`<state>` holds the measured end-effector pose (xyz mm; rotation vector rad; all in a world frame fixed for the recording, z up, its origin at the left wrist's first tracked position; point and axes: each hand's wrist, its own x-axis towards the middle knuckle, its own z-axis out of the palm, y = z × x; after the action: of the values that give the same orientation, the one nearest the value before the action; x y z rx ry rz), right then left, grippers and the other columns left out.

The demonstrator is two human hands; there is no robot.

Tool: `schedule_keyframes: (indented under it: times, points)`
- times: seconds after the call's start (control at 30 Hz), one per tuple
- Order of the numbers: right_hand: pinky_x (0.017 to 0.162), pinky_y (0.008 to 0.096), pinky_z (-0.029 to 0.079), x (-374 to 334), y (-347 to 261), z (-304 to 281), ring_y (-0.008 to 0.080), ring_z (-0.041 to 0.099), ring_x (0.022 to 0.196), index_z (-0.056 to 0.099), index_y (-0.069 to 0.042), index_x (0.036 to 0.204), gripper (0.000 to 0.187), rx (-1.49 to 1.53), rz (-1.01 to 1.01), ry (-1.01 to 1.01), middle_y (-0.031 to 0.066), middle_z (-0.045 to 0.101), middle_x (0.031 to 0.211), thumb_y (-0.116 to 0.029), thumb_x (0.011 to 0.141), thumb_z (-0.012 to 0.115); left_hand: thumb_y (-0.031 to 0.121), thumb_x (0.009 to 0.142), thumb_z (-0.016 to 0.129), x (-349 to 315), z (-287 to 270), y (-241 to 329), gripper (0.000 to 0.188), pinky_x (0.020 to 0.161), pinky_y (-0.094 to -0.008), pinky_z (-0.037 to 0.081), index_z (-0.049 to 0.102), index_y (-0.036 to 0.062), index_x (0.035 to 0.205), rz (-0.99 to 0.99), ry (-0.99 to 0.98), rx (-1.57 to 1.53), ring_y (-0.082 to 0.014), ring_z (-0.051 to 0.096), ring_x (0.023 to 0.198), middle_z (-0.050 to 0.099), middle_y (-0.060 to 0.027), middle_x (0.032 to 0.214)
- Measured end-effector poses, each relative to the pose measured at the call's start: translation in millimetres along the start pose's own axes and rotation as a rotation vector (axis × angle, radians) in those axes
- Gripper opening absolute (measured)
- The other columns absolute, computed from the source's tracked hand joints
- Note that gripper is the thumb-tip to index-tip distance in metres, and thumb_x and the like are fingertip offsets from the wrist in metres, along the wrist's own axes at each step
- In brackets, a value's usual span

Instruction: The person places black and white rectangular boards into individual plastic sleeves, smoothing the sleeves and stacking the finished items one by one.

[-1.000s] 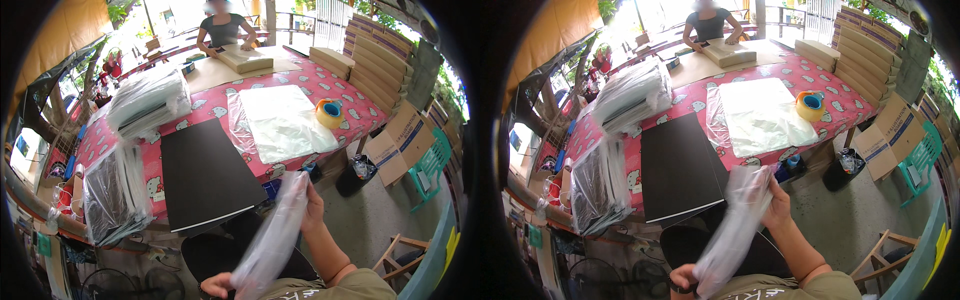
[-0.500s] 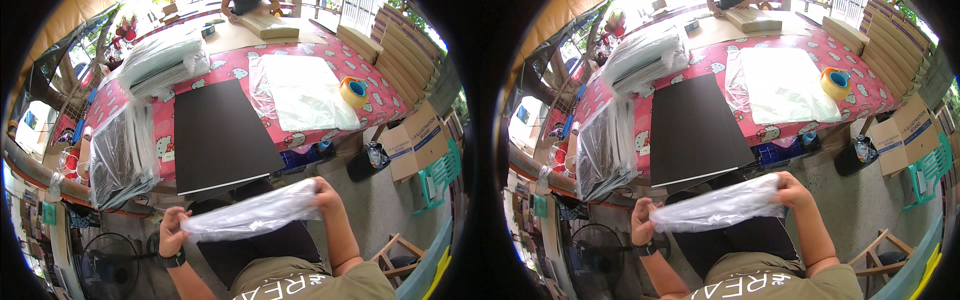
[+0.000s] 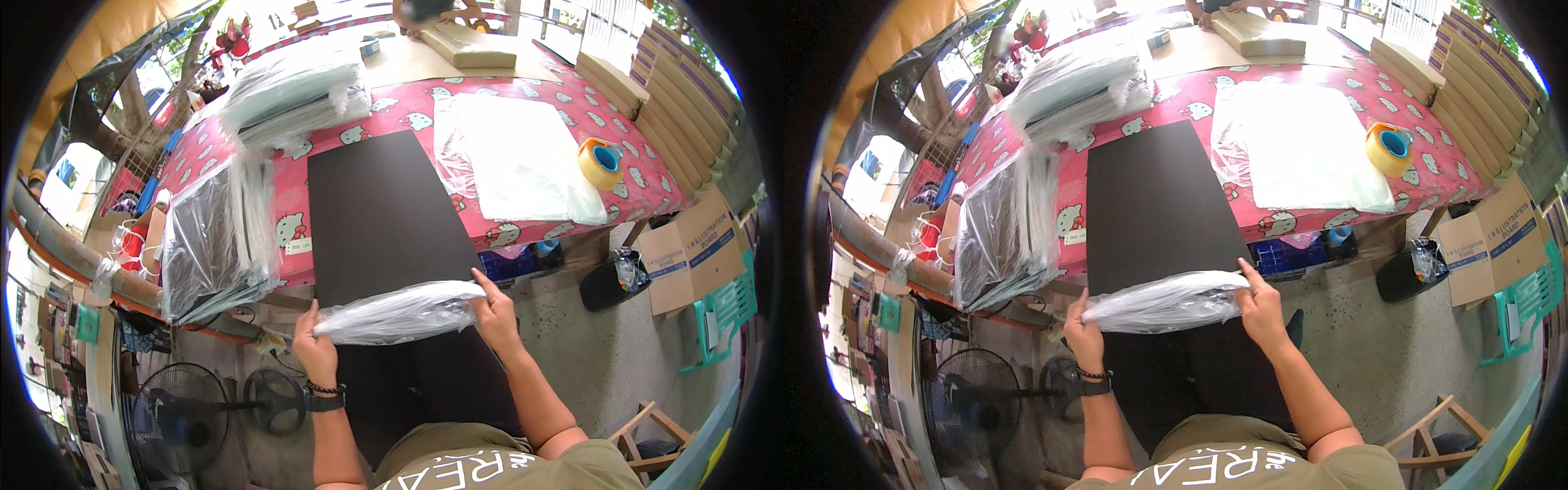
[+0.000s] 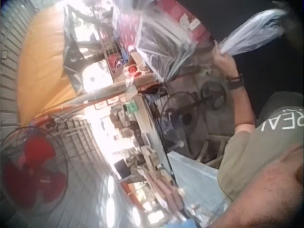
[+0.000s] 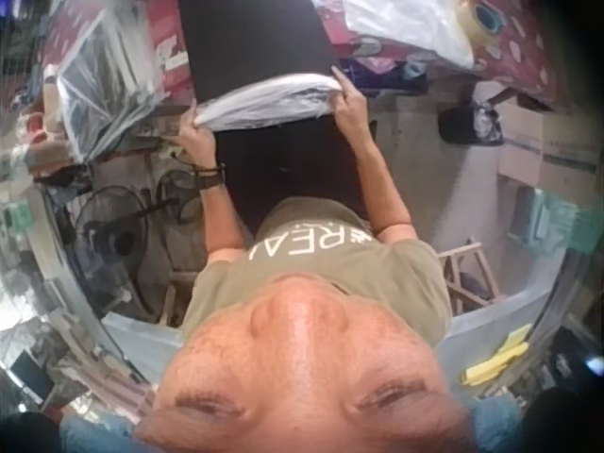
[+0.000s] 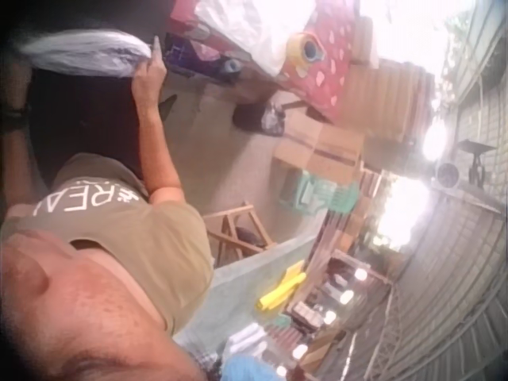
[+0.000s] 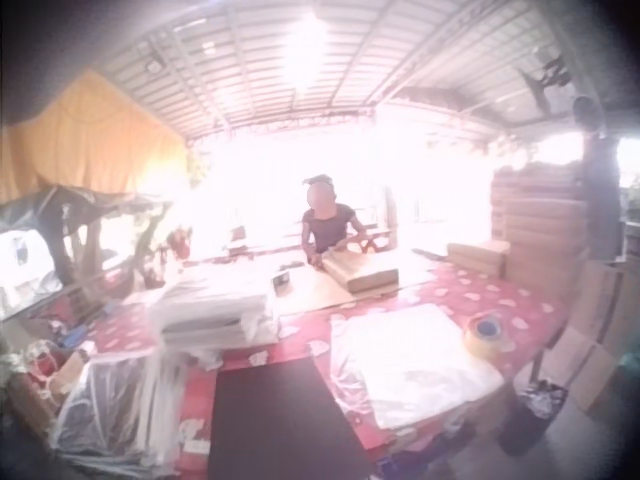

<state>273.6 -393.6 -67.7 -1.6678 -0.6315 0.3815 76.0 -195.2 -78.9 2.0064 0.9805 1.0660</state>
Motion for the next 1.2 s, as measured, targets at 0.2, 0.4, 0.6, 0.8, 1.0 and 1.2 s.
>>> schedule_keyframes:
  times: [0.2, 0.4, 0.6, 0.8, 1.0, 1.2]
  points:
    - [0.079, 0.0233, 0.040, 5, -11, -14, 0.0134, 0.051, 0.092, 0.036, 0.006, 0.124, 0.045, 0.283, 0.070, -0.003, 0.0121, 0.052, 0.111, -0.001, 0.082, 0.049, 0.002, 0.073, 0.050, -11, 1, 24, 0.033, 0.088, -0.0358, 0.035, 0.060, 0.0044, 0.104, 0.140, 0.089, 0.145, -0.0286, 0.048, 0.096, 0.055, -0.0138, 0.103]
    - [0.066, 0.0172, 0.040, 6, -43, -18, 0.0052, 0.051, 0.077, 0.038, 0.003, 0.123, 0.042, 0.362, 0.010, 0.018, 0.0075, 0.056, 0.099, -0.003, 0.083, 0.050, 0.005, 0.080, 0.047, 7, -17, 59, 0.027, 0.085, -0.0293, 0.038, 0.057, -0.0020, 0.104, 0.126, 0.108, -0.078, -0.0205, 0.050, 0.096, 0.055, -0.0131, 0.105]
    - [0.065, 0.0193, 0.039, -24, -34, -14, 0.0060, 0.050, 0.072, 0.051, 0.000, 0.092, 0.009, 0.452, 0.001, 0.240, 0.0037, 0.056, 0.081, -0.003, 0.083, 0.050, -0.007, 0.071, 0.052, -20, -34, 62, 0.015, 0.071, -0.0226, 0.042, 0.060, -0.0020, 0.083, -0.253, 0.108, -0.639, -0.0087, 0.052, 0.074, 0.059, -0.0052, 0.084]
    - [0.065, 0.0206, 0.040, -76, 27, -42, 0.0075, 0.050, 0.069, 0.050, -0.002, 0.079, 0.009, 0.548, 0.198, 0.136, 0.0024, 0.055, 0.075, -0.003, 0.075, 0.058, -0.012, 0.064, 0.052, -95, -56, -3, 0.016, 0.066, -0.0227, 0.045, 0.057, -0.0014, 0.076, -0.636, -0.248, -0.800, -0.0101, 0.056, 0.067, 0.061, -0.0061, 0.075]
    - [0.067, 0.0246, 0.042, -50, 69, -66, 0.0115, 0.053, 0.072, 0.054, -0.004, 0.078, 0.018, 0.782, 0.429, -0.428, 0.0036, 0.057, 0.076, -0.006, 0.067, 0.068, 0.002, 0.066, 0.069, -79, -63, -50, 0.019, 0.062, -0.0226, 0.043, 0.050, 0.0047, 0.072, -0.580, -0.653, -0.928, -0.0106, 0.055, 0.069, 0.058, -0.0039, 0.074]
    - [0.066, 0.0260, 0.043, -13, 67, -66, 0.0128, 0.056, 0.071, 0.053, -0.004, 0.079, 0.019, 0.921, 0.395, -0.660, 0.0037, 0.059, 0.075, 0.001, 0.066, 0.067, 0.004, 0.064, 0.070, -58, -55, -60, 0.024, 0.065, -0.0229, 0.041, 0.051, 0.0041, 0.078, -0.591, -0.741, -1.123, -0.0108, 0.054, 0.072, 0.059, -0.0033, 0.078]
